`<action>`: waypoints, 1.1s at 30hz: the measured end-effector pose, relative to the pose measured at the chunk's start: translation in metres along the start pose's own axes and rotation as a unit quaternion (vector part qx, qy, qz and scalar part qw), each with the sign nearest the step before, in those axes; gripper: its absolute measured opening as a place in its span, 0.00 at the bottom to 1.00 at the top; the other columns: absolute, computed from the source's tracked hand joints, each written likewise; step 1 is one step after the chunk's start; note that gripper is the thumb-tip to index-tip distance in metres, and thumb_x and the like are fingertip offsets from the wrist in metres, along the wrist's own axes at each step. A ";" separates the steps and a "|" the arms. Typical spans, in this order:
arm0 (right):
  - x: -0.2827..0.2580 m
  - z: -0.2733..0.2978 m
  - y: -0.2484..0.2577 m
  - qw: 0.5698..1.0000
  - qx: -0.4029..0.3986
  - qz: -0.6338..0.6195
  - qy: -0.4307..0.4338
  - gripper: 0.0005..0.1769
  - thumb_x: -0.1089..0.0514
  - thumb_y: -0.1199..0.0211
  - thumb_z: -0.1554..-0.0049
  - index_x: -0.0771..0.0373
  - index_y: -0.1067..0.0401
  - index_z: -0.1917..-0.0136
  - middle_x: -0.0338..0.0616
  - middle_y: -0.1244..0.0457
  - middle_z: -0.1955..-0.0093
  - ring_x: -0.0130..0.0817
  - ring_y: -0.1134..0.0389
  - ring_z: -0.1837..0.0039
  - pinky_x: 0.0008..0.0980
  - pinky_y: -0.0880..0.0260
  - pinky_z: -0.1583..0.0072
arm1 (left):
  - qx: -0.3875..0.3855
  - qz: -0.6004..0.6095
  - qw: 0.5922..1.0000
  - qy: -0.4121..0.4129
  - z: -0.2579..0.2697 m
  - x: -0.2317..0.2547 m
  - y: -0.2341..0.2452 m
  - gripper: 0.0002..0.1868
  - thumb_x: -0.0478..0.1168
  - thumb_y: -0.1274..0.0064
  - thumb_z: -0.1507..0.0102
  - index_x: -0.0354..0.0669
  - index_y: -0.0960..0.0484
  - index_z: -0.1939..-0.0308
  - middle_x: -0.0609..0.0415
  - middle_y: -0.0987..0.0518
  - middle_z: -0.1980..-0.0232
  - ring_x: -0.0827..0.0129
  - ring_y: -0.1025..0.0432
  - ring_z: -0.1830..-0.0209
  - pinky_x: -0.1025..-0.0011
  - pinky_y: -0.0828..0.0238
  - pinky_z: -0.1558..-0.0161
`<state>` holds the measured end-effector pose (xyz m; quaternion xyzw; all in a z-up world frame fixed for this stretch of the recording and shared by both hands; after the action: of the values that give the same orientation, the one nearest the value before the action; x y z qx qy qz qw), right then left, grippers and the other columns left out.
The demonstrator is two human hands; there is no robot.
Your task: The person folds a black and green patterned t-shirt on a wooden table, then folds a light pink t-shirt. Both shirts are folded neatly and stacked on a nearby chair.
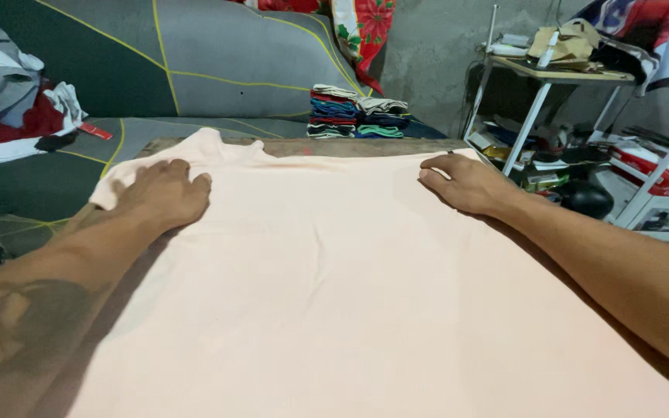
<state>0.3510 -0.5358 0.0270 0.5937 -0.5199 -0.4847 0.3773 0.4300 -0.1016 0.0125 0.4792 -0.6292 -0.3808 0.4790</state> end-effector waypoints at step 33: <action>-0.228 -0.219 -0.087 0.981 -0.087 -0.164 0.047 0.16 0.50 0.27 0.49 0.59 0.20 0.51 0.42 0.33 0.50 0.34 0.36 0.52 0.39 0.34 0.48 | 0.074 0.108 0.991 0.008 -0.215 -0.055 -0.029 0.27 0.50 0.31 0.44 0.32 0.16 0.51 0.36 0.18 0.50 0.46 0.23 0.49 0.57 0.26 0.50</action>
<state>0.5868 -0.3089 0.0397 0.6579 -0.3525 -0.5549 0.3673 0.6498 -0.0599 0.0260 0.4457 -0.7002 -0.2752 0.4851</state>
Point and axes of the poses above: each hand's wrist, its own z-axis away from the middle knuckle, its own y-axis out of the back of the hand, x = y × z, the point moved 10 cm from there along -z, towards the middle knuckle
